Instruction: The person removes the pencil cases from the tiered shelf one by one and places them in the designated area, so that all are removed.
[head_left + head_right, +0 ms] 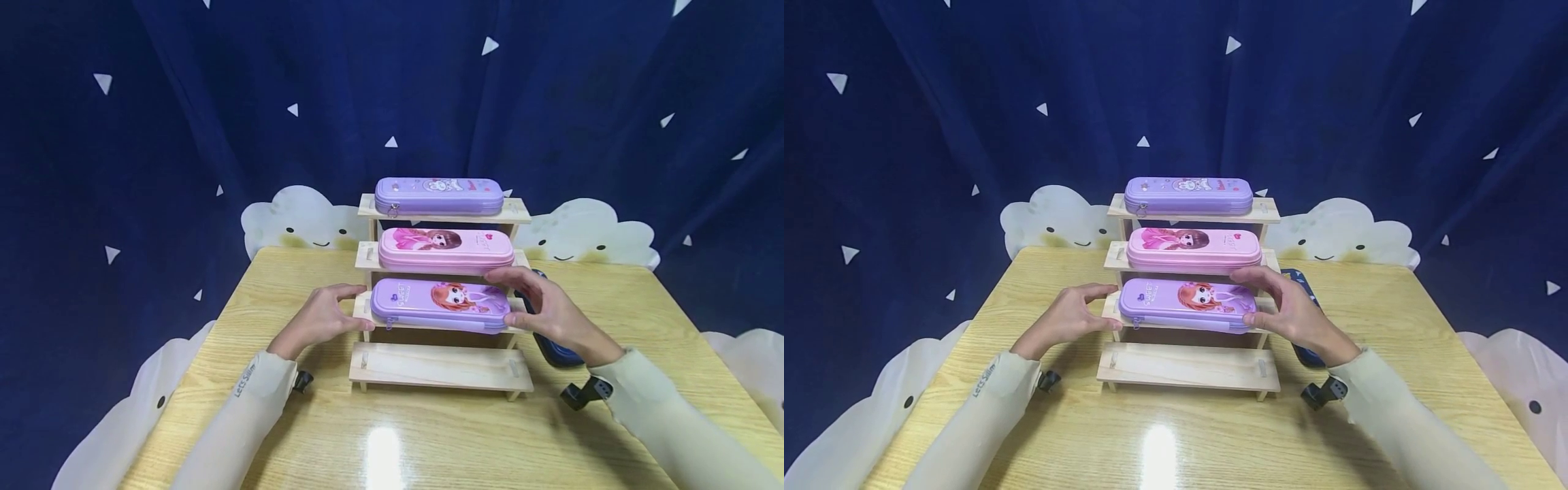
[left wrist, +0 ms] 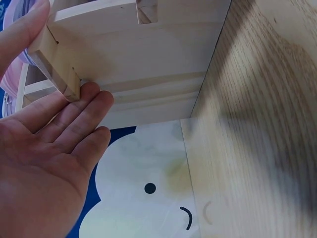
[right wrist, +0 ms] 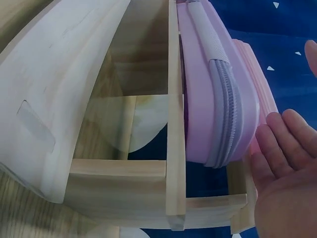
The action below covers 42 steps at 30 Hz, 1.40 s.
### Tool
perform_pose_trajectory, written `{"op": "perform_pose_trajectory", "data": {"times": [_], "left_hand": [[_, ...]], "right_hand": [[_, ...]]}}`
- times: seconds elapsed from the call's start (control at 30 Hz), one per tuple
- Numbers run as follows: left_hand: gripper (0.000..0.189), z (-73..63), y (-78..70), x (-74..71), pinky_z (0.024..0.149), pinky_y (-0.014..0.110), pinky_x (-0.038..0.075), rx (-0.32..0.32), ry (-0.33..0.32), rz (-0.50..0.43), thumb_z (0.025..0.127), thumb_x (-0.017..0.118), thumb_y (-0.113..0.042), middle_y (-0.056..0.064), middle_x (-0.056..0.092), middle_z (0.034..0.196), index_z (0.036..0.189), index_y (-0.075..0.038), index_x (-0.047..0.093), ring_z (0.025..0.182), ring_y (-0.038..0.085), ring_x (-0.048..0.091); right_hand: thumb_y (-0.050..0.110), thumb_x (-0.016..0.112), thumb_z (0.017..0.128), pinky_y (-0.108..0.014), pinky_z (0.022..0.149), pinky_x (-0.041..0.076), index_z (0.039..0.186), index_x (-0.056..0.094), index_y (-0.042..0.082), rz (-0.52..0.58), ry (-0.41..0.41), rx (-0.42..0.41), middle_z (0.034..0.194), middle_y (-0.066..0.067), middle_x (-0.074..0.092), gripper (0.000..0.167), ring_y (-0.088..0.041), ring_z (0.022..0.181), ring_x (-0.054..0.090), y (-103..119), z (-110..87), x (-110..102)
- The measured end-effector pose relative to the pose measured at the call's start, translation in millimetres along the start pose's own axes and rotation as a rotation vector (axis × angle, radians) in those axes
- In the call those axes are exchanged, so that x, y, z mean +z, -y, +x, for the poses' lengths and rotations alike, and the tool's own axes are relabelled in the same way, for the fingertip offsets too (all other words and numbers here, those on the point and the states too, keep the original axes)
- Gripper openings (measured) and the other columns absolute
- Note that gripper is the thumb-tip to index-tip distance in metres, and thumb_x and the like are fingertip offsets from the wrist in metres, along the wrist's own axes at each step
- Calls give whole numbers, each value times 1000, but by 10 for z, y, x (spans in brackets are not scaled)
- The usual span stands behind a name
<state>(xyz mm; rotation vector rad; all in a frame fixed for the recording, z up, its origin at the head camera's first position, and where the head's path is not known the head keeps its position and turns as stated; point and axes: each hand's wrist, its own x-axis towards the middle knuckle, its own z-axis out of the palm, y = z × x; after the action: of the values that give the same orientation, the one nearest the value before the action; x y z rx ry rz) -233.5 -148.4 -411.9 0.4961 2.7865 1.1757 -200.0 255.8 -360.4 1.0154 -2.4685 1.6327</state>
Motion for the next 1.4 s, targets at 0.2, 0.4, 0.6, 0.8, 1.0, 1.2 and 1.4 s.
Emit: {"op": "perform_pose_trajectory", "data": {"times": [0.2, 0.4, 0.6, 0.8, 1.0, 1.2, 1.4], "left_hand": [[85, 0, -2, 0, 122, 54, 36, -3, 1, 2, 70, 91, -46, 9, 60, 147, 141, -13, 60, 143, 34, 49], [86, 6, -7, -4, 122, 54, 36, -9, 5, 2, 69, 90, -48, 9, 60, 147, 142, -13, 59, 144, 33, 49], [84, 3, -8, -2, 122, 54, 36, -2, 5, 0, 70, 91, -46, 10, 60, 146, 141, -13, 60, 143, 33, 49], [86, 4, -9, -12, 122, 55, 35, -8, 10, -13, 68, 91, -48, 9, 59, 147, 141, -14, 60, 144, 34, 48], [82, 8, -5, -6, 122, 54, 36, -9, 6, -13, 70, 91, -42, 10, 60, 146, 141, -14, 60, 143, 34, 49], [83, 9, 0, 1, 122, 54, 37, 3, 7, -8, 70, 91, -44, 9, 61, 146, 141, -13, 60, 143, 33, 50], [87, 7, 3, -8, 122, 54, 37, 2, 10, -4, 68, 90, -50, 9, 60, 147, 141, -14, 60, 143, 34, 49]], "right_hand": [[-6, 72, 84, -11, 114, 38, 141, 52, 3, -23, 2, 41, 146, -20, 52, 62, -4, 134, 51, -58, 4, 19], [-3, 75, 83, -12, 114, 38, 142, 53, 6, -39, 3, 45, 147, -16, 52, 63, -5, 134, 51, -120, 25, 34], [-1, 76, 83, -9, 113, 37, 143, 52, 8, -53, 5, 68, 150, -14, 51, 65, -6, 134, 50, -163, 28, 51], [5, 79, 83, -6, 113, 33, 143, 53, 9, -68, 11, 110, 150, -12, 50, 65, -2, 134, 48, -180, 44, 73], [12, 81, 83, -2, 110, 30, 147, 50, 16, -135, 34, 166, 155, -10, 45, 71, -11, 138, 44, -215, 51, 97], [18, 83, 82, -5, 106, 29, 149, 49, 21, -188, 26, 211, 156, -12, 45, 75, -31, 137, 44, -256, 56, 135], [22, 85, 81, -29, 116, 34, 149, 48, 22, -210, 26, 247, 156, -14, 45, 78, -33, 137, 46, -247, 74, 155]]}}
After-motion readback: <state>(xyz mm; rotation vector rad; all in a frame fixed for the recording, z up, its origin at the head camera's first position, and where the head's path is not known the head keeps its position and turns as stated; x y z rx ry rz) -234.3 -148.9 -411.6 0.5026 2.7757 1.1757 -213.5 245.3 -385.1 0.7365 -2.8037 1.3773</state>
